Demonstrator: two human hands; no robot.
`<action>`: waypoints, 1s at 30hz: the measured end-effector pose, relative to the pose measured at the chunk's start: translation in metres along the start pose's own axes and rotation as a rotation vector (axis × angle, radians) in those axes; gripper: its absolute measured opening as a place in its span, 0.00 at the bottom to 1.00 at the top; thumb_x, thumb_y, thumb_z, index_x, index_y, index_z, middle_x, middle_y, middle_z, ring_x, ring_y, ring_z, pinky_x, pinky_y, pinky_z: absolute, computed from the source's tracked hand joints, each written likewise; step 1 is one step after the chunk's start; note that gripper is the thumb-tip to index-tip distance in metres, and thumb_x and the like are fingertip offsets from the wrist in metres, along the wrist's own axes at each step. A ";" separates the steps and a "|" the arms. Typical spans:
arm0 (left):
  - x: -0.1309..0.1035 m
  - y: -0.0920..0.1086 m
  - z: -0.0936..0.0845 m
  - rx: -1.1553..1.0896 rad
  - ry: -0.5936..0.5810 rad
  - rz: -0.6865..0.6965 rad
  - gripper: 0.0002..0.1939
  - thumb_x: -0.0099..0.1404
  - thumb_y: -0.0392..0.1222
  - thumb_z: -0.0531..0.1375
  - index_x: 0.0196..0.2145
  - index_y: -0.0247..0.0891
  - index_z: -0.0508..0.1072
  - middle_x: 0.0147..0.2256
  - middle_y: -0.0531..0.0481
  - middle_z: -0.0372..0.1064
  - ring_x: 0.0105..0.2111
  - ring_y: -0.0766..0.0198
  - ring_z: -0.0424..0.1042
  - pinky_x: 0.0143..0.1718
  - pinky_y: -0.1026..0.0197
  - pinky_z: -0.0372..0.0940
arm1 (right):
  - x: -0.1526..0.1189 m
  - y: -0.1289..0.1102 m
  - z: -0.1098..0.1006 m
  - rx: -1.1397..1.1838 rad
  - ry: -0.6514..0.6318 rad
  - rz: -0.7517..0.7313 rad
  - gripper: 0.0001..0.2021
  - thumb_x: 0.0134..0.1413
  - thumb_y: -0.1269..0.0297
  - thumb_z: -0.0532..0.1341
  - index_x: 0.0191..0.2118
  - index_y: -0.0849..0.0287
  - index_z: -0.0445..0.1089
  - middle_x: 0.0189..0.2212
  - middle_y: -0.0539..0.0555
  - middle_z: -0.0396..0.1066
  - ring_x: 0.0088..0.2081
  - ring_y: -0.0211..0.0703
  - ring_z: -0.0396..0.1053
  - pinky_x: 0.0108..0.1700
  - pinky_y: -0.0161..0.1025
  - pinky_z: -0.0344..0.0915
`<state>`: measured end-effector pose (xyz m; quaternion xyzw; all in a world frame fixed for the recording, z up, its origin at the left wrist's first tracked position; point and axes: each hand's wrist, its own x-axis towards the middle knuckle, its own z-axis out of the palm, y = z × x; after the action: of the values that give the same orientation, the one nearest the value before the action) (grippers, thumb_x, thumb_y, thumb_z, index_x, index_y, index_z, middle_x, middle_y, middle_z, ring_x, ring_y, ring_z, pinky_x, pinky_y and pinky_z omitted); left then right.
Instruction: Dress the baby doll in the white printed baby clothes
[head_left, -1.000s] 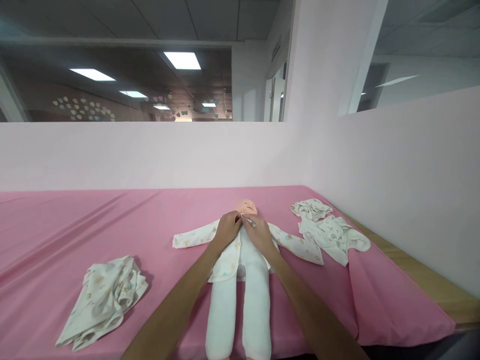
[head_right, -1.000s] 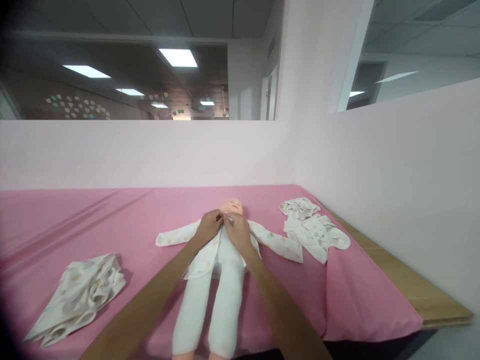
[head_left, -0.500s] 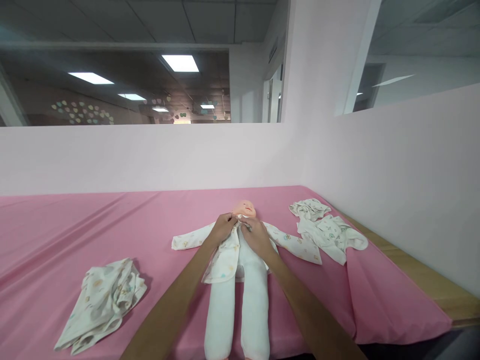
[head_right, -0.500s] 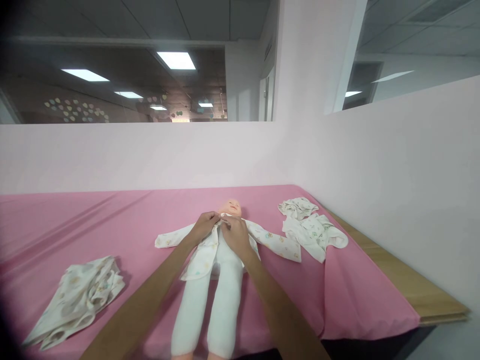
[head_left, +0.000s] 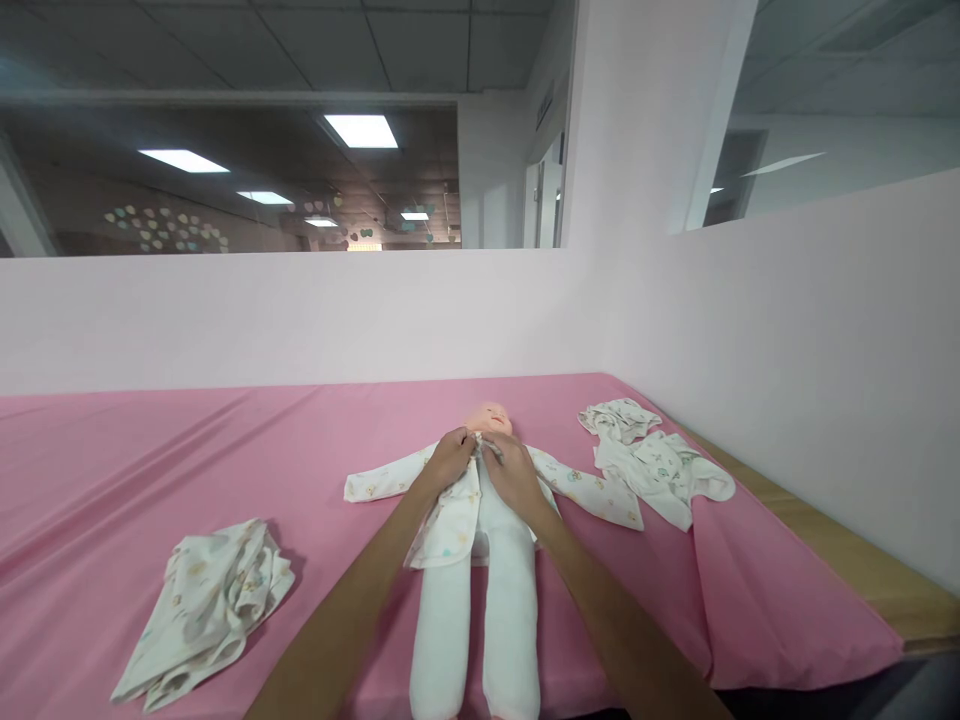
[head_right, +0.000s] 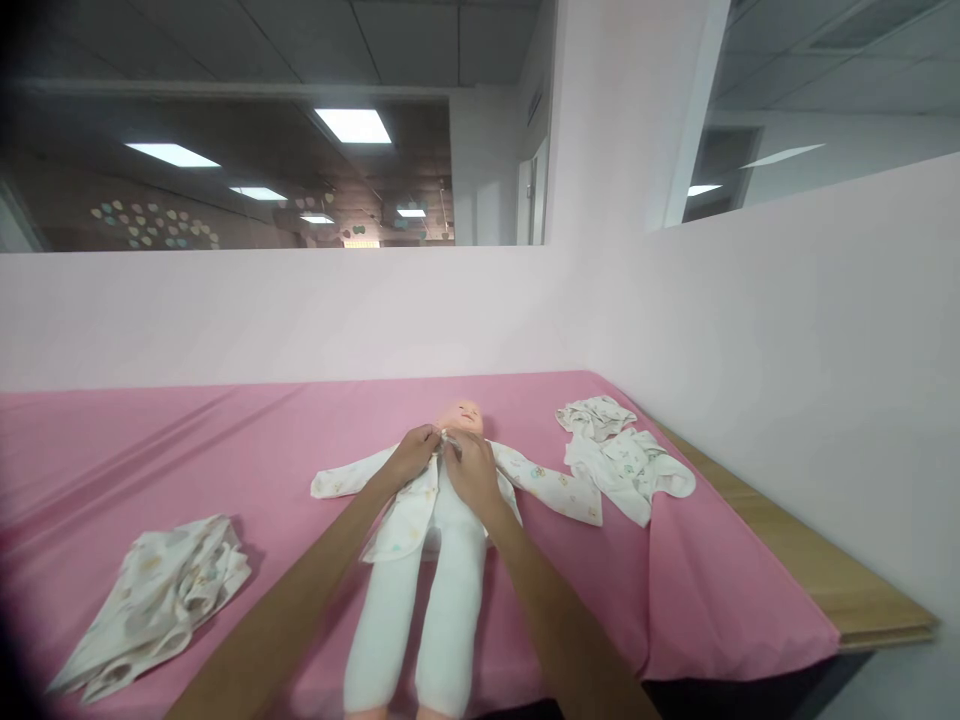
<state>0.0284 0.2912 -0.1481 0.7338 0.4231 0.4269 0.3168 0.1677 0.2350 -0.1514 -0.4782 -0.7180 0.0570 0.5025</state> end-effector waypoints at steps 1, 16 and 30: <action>-0.001 0.002 0.000 0.006 -0.002 0.001 0.11 0.62 0.45 0.50 0.24 0.39 0.62 0.24 0.56 0.59 0.27 0.66 0.60 0.30 0.63 0.56 | 0.000 0.000 0.000 0.000 0.007 0.005 0.16 0.59 0.68 0.52 0.49 0.59 0.72 0.50 0.56 0.73 0.53 0.47 0.67 0.58 0.46 0.59; -0.014 0.024 -0.010 0.060 -0.020 -0.060 0.10 0.62 0.46 0.52 0.30 0.38 0.67 0.25 0.54 0.63 0.25 0.67 0.61 0.27 0.64 0.55 | -0.006 -0.001 -0.003 -0.128 0.122 0.108 0.11 0.55 0.66 0.56 0.44 0.59 0.70 0.44 0.58 0.70 0.49 0.51 0.65 0.53 0.48 0.60; -0.074 0.047 -0.002 0.634 0.174 0.017 0.08 0.66 0.44 0.51 0.32 0.41 0.67 0.37 0.49 0.72 0.34 0.58 0.69 0.32 0.60 0.54 | -0.022 -0.007 -0.025 -0.435 0.132 0.198 0.04 0.56 0.63 0.57 0.32 0.57 0.65 0.34 0.57 0.70 0.40 0.51 0.65 0.43 0.45 0.58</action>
<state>0.0231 0.2045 -0.1347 0.7600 0.5544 0.3376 0.0318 0.1835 0.2054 -0.1502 -0.6459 -0.6286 -0.0814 0.4254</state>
